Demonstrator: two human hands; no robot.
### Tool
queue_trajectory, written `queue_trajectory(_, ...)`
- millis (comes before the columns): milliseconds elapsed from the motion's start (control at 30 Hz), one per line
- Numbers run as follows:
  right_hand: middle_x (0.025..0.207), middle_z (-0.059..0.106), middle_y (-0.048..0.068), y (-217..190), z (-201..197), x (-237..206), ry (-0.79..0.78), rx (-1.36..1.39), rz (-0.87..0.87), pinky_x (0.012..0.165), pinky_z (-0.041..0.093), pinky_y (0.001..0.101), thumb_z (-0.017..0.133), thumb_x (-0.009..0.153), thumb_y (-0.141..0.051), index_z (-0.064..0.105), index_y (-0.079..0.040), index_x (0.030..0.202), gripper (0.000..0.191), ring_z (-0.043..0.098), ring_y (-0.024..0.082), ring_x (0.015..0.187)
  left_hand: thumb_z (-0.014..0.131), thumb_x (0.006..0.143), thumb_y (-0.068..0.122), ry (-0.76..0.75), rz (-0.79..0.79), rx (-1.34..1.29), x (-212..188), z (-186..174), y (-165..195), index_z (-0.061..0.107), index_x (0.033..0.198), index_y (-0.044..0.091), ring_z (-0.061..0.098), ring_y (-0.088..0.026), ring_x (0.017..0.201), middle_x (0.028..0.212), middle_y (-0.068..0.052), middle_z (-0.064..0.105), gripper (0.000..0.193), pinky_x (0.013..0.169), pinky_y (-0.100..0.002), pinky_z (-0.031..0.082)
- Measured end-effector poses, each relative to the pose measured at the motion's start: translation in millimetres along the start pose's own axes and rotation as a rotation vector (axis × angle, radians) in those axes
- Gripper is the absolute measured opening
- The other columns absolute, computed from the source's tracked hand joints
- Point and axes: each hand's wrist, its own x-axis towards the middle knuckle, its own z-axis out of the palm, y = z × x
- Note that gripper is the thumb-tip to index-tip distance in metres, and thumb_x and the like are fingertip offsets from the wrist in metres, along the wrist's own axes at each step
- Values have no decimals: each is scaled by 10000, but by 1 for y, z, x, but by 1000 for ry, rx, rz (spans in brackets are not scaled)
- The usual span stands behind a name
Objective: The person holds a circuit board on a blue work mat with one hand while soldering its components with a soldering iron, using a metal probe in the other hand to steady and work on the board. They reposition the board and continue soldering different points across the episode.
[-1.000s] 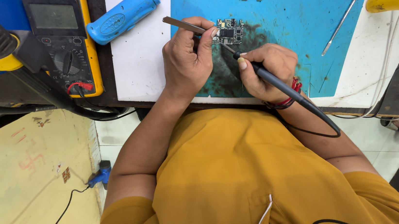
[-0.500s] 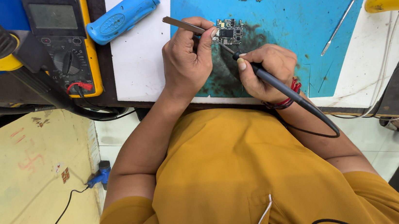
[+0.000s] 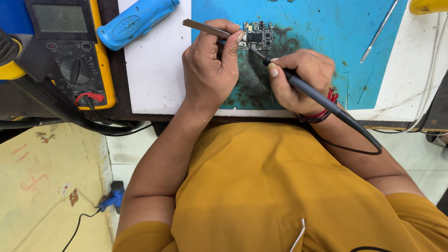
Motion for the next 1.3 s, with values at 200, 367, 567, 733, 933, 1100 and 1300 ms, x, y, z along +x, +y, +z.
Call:
queue_trajectory(200, 857, 724, 136, 1, 1, 0, 4, -5, -1, 634, 529, 343, 742, 959, 28, 622, -5, 949, 124, 693, 263, 687, 689, 1061, 87, -7, -25, 0, -1, 0, 0, 627, 1071, 61, 614, -79, 622, 816, -12, 678, 68, 579, -253, 475)
queue_trajectory(367, 888, 726, 135, -1, -1, -1, 33, -52, 46, 660, 538, 346, 715, 979, -3, 646, 2, 1015, 78, 708, 274, 730, 687, 1069, 103, -1, -18, 20, -2, 0, -3, 622, 1083, 63, 620, -82, 631, 820, -14, 676, 78, 588, -254, 487)
queue_trajectory(567, 995, 752, 129, -7, -2, 5, -87, -160, 0, 744, 580, 370, 724, 999, -22, 686, -36, 1146, 152, 749, 289, 823, 675, 1072, 119, 29, -41, 0, -2, 2, -7, 607, 1120, 53, 629, -94, 650, 826, -24, 674, 107, 601, -261, 505)
queue_trajectory(733, 1038, 746, 153, -14, 3, 12, -113, -300, -1, 737, 576, 379, 752, 983, -53, 671, -45, 1207, 239, 737, 311, 818, 675, 1066, 108, 36, -28, 12, -2, 2, -7, 613, 1106, 50, 649, -101, 658, 838, -33, 682, 94, 605, -267, 515)
queue_trajectory(933, 1209, 731, 206, -12, 5, 19, -143, -301, -22, 747, 583, 370, 736, 988, -71, 637, -55, 1307, 334, 731, 329, 861, 680, 1059, 97, 14, -34, 24, -2, 2, -6, 621, 1097, 49, 677, -108, 671, 839, -35, 699, 85, 615, -271, 532)
queue_trajectory(1100, 1205, 730, 160, -4, 2, 19, -139, -132, 71, 834, 596, 360, 705, 1064, -86, 595, -25, 1361, 322, 747, 308, 958, 689, 1058, 99, 12, 6, 30, -2, 1, -4, 625, 1092, 56, 674, -104, 677, 875, -44, 713, 85, 623, -265, 532)
queue_trajectory(1300, 1058, 708, 166, -1, -4, 8, 39, -92, 127, 741, 553, 337, 765, 1068, -123, 678, 2, 1315, 290, 708, 292, 884, 689, 1059, 108, -1, -53, -13, -1, 0, -1, 636, 1102, 62, 631, -76, 647, 807, -13, 689, 82, 596, -246, 500)
